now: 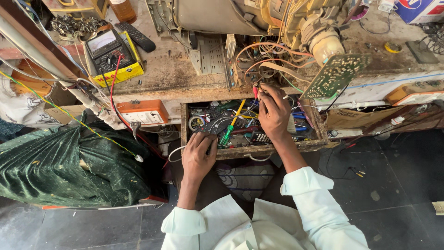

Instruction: The person sits at a cluttered workbench and uses a multimeter to test a circuit board. They connect the multimeter probes to points on the board, adjust the probes, and handle the board and a remote control while checking readings.

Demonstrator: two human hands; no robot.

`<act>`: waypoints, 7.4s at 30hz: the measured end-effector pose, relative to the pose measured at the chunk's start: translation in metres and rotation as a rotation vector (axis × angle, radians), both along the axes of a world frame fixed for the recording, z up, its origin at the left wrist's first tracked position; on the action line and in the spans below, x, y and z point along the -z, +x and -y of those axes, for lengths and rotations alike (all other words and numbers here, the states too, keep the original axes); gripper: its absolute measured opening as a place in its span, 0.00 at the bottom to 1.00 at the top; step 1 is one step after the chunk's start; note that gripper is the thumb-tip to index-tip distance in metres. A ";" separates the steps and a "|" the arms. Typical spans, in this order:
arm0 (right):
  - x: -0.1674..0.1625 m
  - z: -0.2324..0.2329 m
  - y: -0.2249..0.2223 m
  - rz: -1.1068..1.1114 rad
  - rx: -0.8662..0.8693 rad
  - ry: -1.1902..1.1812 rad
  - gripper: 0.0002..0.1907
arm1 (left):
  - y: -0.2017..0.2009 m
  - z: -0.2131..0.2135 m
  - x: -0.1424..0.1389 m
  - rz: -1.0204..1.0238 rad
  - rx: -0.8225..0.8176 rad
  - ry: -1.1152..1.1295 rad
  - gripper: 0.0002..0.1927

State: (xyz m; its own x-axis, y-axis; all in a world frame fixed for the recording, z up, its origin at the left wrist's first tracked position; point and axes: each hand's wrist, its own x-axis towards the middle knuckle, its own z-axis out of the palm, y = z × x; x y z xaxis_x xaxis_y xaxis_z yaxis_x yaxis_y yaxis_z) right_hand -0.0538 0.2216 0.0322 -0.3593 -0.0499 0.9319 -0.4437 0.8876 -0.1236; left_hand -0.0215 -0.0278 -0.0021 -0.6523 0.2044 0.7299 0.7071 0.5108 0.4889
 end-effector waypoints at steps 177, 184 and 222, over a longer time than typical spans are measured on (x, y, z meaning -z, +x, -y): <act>0.004 -0.010 -0.002 -0.041 -0.017 0.047 0.10 | 0.000 -0.005 -0.002 0.012 0.014 0.000 0.05; 0.004 -0.010 -0.004 -0.058 0.004 0.057 0.09 | -0.001 -0.005 -0.001 -0.004 0.007 -0.001 0.05; 0.011 -0.009 -0.005 -0.084 0.024 0.050 0.12 | -0.001 -0.006 0.005 -0.008 0.001 -0.004 0.05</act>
State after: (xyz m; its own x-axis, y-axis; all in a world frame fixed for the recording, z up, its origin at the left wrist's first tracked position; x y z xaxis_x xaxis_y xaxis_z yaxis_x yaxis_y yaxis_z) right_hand -0.0591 0.2307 0.0213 -0.2821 -0.0892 0.9552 -0.4293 0.9022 -0.0426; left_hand -0.0227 -0.0223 -0.0068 -0.6464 0.2081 0.7341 0.7115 0.5119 0.4814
